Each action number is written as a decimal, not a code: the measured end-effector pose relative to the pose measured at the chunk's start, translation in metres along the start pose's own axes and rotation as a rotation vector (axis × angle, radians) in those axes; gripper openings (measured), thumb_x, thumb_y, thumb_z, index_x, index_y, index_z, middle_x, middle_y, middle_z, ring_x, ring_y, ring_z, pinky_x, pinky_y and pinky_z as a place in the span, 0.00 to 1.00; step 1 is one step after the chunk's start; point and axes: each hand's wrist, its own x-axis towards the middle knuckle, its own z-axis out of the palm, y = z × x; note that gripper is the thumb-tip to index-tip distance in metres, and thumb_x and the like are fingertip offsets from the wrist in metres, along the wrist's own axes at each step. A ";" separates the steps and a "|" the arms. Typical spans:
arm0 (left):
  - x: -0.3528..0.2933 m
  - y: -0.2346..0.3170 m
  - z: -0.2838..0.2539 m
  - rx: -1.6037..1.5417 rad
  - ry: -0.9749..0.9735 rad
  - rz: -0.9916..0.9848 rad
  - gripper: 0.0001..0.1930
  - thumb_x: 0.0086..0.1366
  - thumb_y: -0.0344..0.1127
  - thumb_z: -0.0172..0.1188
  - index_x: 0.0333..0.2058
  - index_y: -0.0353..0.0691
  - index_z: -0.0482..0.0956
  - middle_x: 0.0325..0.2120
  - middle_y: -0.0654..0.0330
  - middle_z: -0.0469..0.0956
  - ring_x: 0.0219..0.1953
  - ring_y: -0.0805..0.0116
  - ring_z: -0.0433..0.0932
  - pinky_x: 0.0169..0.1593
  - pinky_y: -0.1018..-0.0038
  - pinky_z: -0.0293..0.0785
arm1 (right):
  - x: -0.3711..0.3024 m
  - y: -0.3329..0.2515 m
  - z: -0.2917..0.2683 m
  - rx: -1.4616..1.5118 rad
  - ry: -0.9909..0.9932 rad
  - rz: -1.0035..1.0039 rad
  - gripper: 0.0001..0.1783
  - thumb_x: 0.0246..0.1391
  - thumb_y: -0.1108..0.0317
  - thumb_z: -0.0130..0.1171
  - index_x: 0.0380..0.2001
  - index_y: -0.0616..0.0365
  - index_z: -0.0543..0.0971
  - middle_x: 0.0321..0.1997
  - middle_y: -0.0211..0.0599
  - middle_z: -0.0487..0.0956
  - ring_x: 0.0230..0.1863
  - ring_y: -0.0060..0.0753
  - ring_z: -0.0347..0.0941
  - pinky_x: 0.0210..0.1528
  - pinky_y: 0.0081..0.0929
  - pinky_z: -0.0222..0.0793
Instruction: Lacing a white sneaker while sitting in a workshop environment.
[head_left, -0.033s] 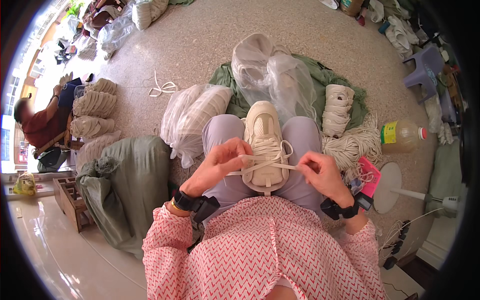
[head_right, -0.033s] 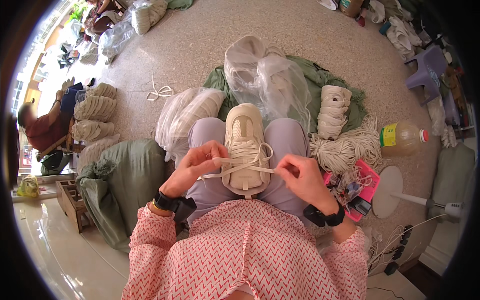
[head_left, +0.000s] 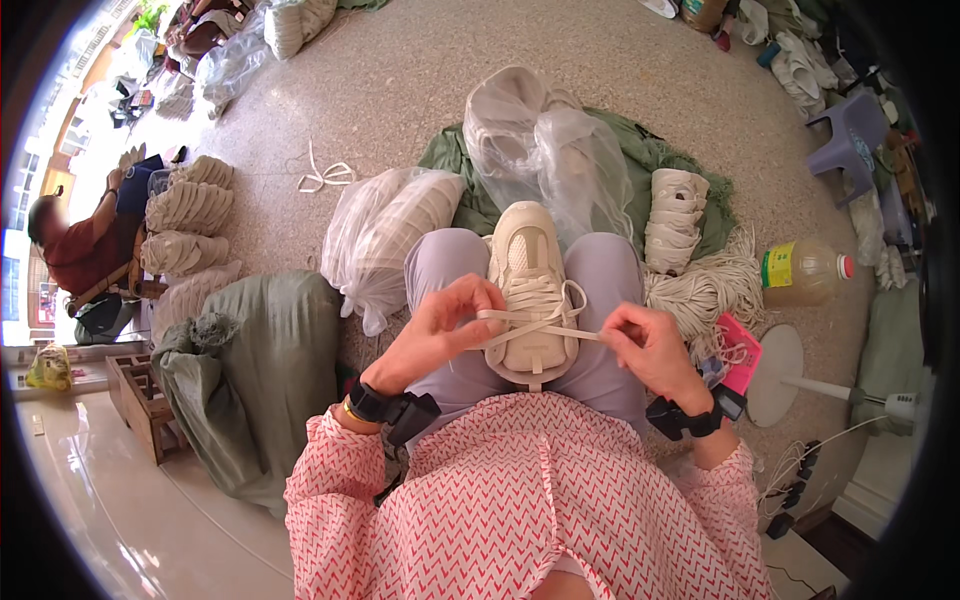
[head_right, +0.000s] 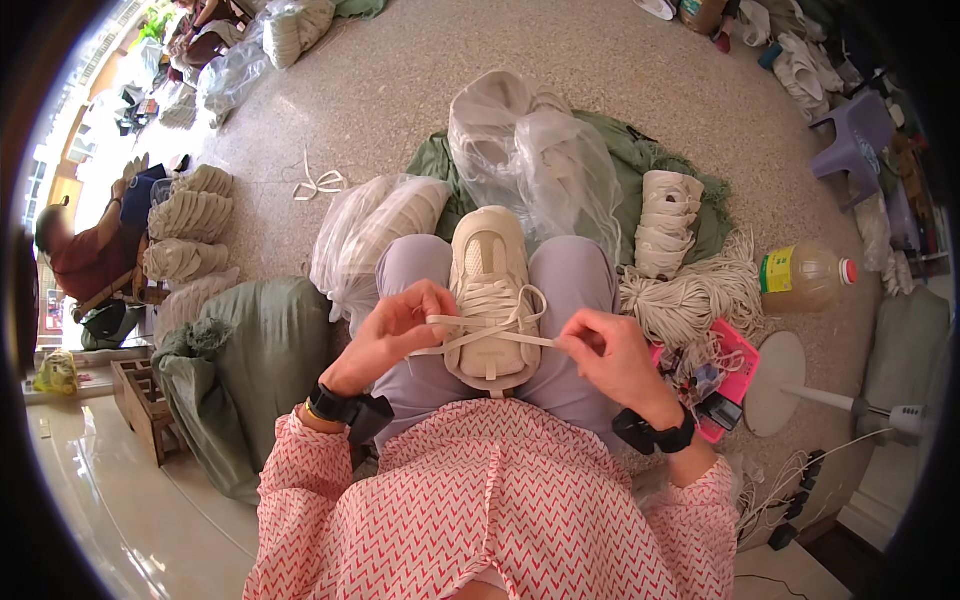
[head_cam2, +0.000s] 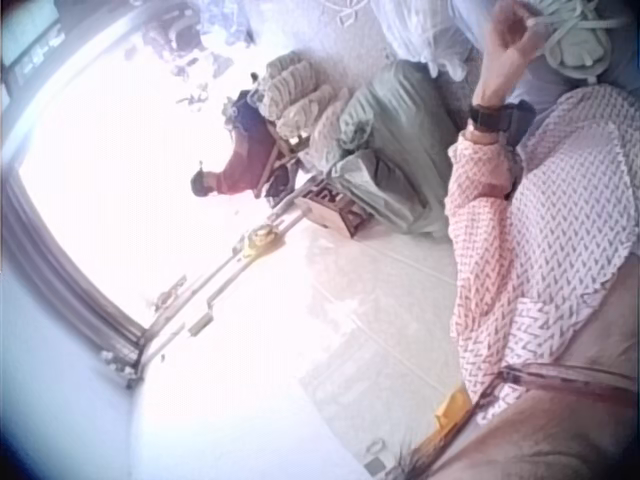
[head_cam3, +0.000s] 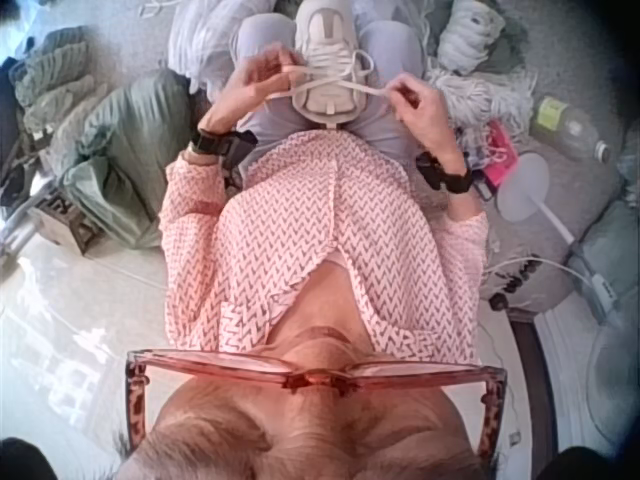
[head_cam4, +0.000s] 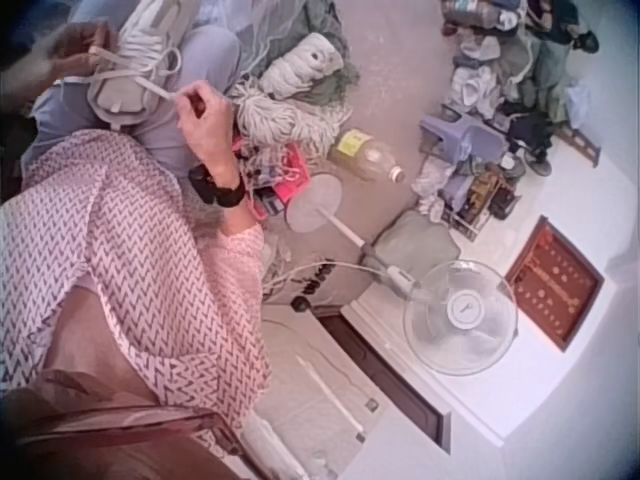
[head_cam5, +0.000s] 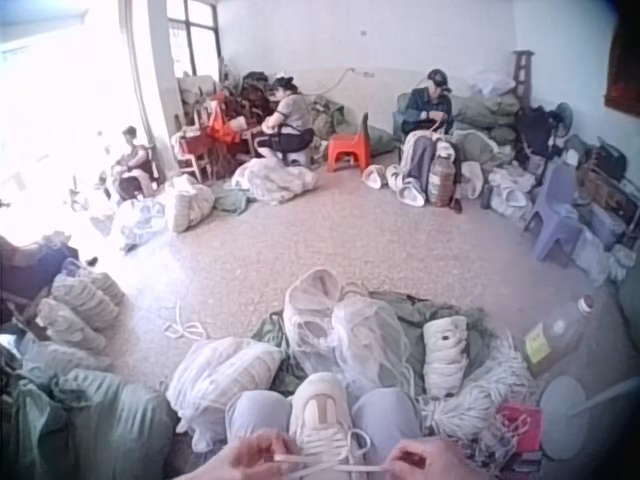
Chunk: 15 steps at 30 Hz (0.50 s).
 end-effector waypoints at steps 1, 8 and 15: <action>0.000 -0.008 0.000 0.085 0.011 0.081 0.05 0.70 0.28 0.62 0.38 0.38 0.73 0.44 0.63 0.75 0.48 0.73 0.72 0.55 0.74 0.69 | -0.003 0.001 -0.009 0.039 -0.036 0.099 0.06 0.63 0.73 0.65 0.33 0.64 0.80 0.24 0.24 0.77 0.22 0.12 0.71 0.25 0.18 0.68; -0.003 -0.021 0.002 0.483 0.097 0.156 0.09 0.66 0.23 0.65 0.40 0.37 0.73 0.39 0.64 0.72 0.42 0.75 0.72 0.49 0.77 0.72 | -0.036 0.045 -0.084 0.085 0.068 0.256 0.04 0.65 0.74 0.63 0.35 0.65 0.81 0.25 0.24 0.79 0.22 0.13 0.74 0.25 0.16 0.70; -0.007 -0.026 0.007 0.431 0.152 0.101 0.08 0.64 0.26 0.68 0.36 0.35 0.76 0.30 0.65 0.76 0.32 0.77 0.76 0.37 0.75 0.75 | 0.007 -0.010 -0.022 -0.211 0.131 -0.225 0.12 0.57 0.79 0.67 0.45 0.62 0.83 0.44 0.33 0.84 0.32 0.20 0.81 0.31 0.19 0.75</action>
